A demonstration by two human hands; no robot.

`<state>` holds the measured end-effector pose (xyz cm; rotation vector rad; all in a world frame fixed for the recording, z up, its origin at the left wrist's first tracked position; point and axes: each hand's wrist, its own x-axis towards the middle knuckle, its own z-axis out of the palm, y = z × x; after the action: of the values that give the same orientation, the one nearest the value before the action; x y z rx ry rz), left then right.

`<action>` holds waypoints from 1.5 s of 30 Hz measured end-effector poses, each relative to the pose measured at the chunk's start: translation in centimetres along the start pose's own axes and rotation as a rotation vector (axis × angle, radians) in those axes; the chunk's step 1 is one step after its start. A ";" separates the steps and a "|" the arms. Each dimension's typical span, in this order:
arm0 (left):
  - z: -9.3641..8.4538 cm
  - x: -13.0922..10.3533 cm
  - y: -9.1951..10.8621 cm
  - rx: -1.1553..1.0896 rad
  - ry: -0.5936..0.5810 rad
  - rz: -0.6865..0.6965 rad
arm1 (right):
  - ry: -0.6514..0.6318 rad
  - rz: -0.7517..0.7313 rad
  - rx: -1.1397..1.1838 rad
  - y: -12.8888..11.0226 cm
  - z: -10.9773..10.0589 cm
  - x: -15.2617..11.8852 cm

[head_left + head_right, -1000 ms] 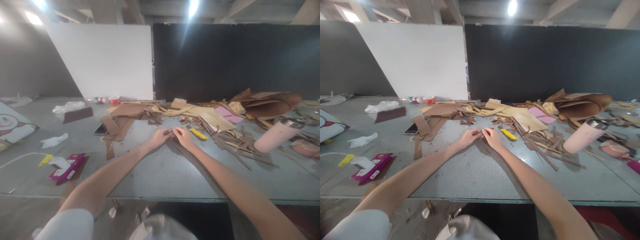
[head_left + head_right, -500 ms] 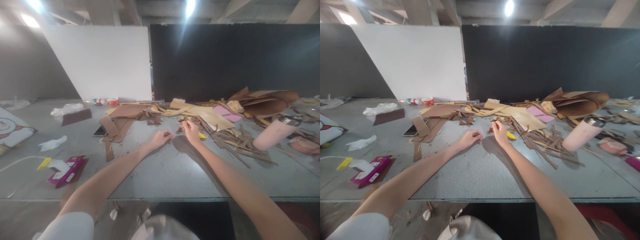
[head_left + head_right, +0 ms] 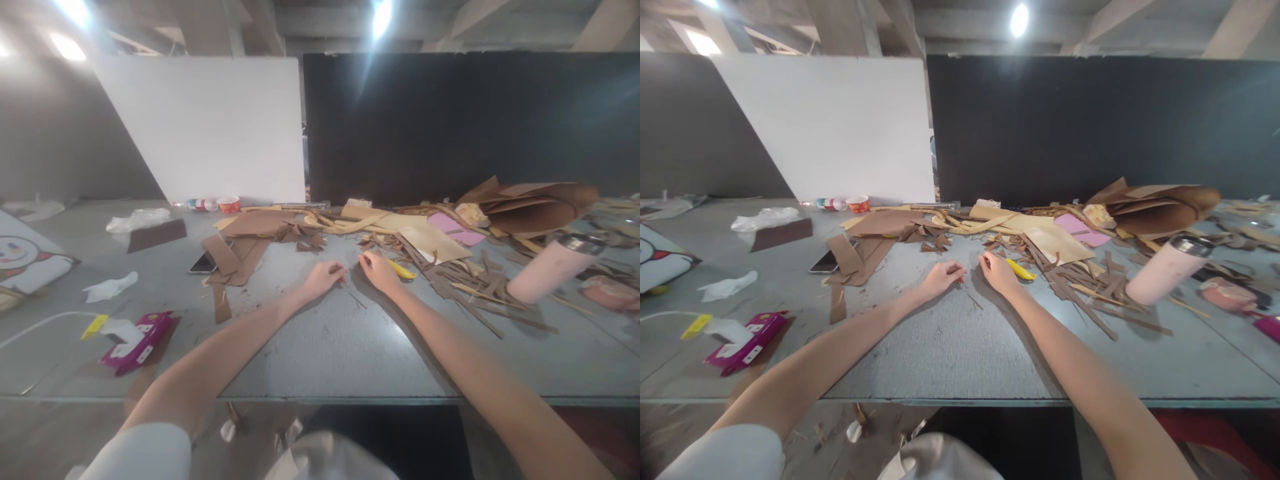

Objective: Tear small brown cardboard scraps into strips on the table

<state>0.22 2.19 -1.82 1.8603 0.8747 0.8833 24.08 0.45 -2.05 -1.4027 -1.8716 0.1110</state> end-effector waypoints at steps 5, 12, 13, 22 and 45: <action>-0.1 -0.2 0.3 0.053 -0.009 0.031 | -0.008 -0.015 0.019 0.2 0.4 0.0; -0.1 -0.2 0.6 0.155 0.019 0.023 | -0.030 -0.026 0.051 0.3 0.7 0.1; -0.1 -0.2 0.5 0.160 0.021 0.019 | -0.031 0.006 0.080 0.1 0.8 0.1; -0.2 0.2 -0.1 0.109 0.098 0.048 | -0.068 0.109 0.428 -3.4 0.7 -0.7; -0.8 0.6 -0.4 -0.372 0.151 -0.050 | -0.044 0.163 0.387 -5.1 0.4 -1.2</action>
<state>-0.21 3.19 -1.72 1.4601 0.7822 1.0852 19.95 -2.36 -0.41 -1.2841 -1.6574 0.5584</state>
